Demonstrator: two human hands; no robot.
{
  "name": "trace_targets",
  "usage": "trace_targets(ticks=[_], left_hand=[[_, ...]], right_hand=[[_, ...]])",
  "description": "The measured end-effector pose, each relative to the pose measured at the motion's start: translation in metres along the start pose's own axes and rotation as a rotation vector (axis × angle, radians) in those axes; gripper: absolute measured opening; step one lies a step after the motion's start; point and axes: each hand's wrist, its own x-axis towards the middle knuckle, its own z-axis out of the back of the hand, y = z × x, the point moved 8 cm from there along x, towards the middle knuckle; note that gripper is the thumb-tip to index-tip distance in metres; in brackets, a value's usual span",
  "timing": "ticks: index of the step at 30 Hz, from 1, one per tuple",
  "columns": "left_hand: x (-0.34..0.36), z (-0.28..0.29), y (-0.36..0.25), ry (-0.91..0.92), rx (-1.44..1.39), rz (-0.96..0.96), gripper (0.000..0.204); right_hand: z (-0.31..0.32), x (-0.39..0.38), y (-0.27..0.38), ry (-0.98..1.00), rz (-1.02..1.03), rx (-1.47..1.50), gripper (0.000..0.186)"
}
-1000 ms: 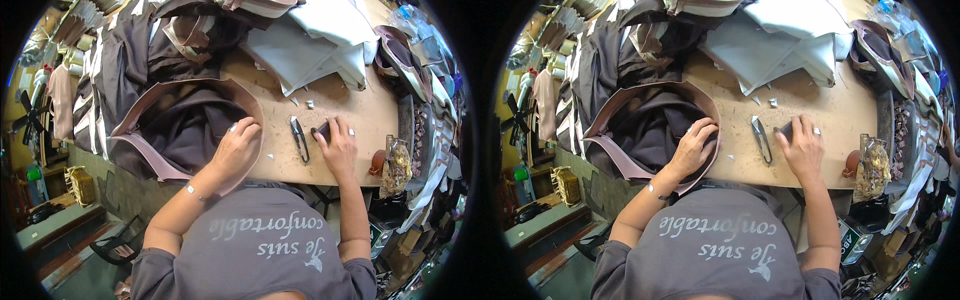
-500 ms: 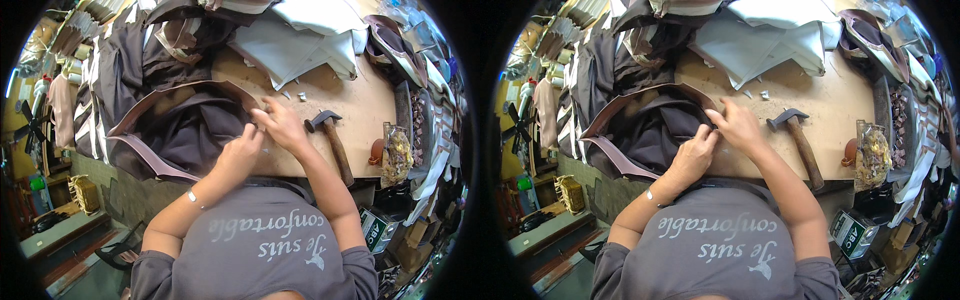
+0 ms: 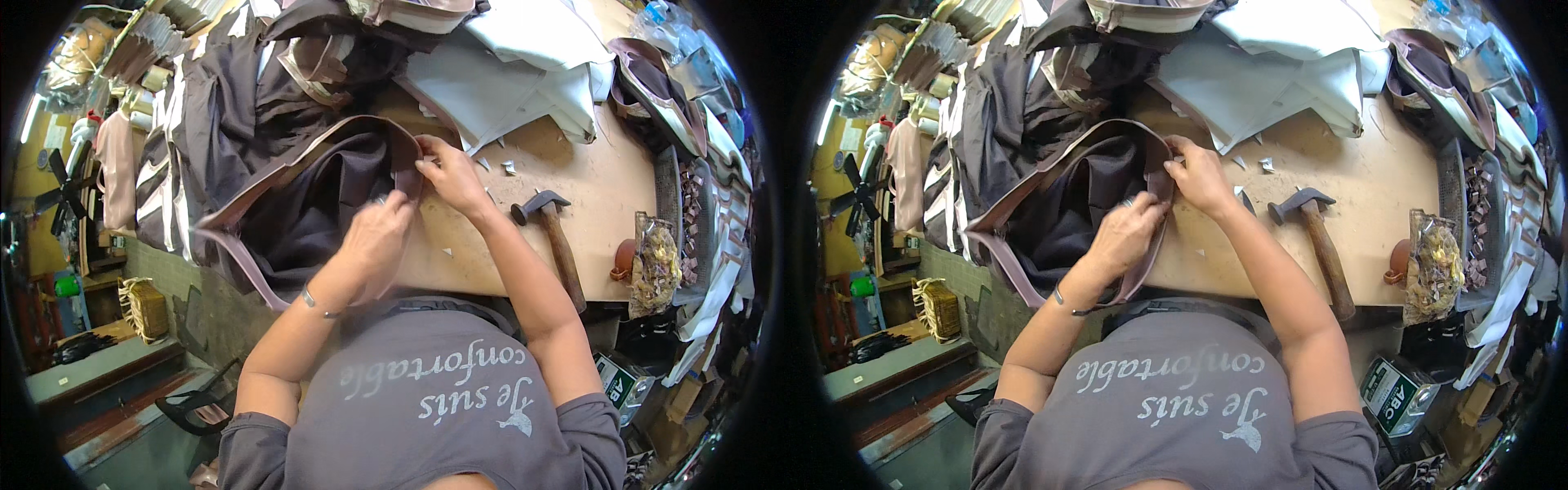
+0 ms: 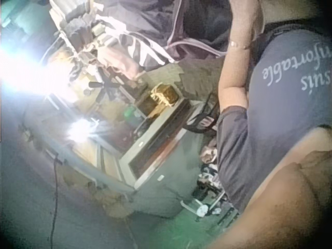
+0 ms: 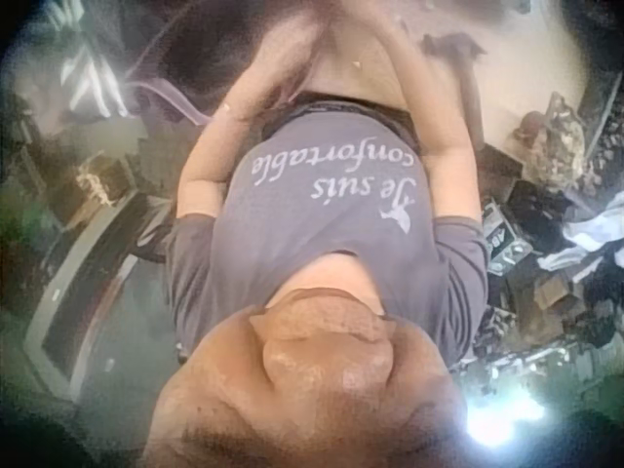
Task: The person sews a zipper onto a brown fabric bag using a needle and thread. They repeatedly pull the thread through the fabric, secure the stitching, and use a hammer to tap the zipper area. The person also uses scissors to cut the thread and adjusts the bag's position on the table.
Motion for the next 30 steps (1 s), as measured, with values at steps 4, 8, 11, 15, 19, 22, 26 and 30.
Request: trace_targets(ticks=[4, 8, 11, 15, 19, 22, 26, 30], left_hand=[[0.016, -0.007, 0.01, -0.014, -0.141, -0.065, 0.014], [0.018, -0.003, 0.023, -0.152, -0.35, 0.045, 0.019], [0.016, -0.009, 0.032, -0.192, -0.44, -0.007, 0.022], [0.017, -0.019, 0.045, -0.182, -0.474, 0.046, 0.024], [0.01, -0.012, 0.045, -0.176, -0.377, 0.203, 0.022], [0.01, -0.018, 0.05, -0.141, -0.462, 0.206, 0.02], [0.01, -0.018, 0.05, -0.18, -0.533, 0.24, 0.016], [0.006, -0.024, 0.054, -0.184, -0.581, 0.218, 0.013]], right_hand=[[0.078, -0.079, 0.042, -0.217, 0.271, -0.492, 0.033], [0.143, -0.141, -0.018, -0.306, -0.116, -0.955, 0.038], [0.149, -0.161, -0.045, -0.221, -0.189, -0.966, 0.041], [0.148, -0.156, -0.039, -0.214, -0.141, -0.889, 0.038], [0.111, -0.132, -0.01, -0.236, -0.056, -0.663, 0.037], [0.057, -0.1, 0.045, -0.119, 0.238, -0.806, 0.041], [0.032, -0.084, 0.057, -0.148, 0.344, -1.055, 0.048], [0.021, -0.087, 0.031, -0.032, 0.336, -1.029, 0.028]])
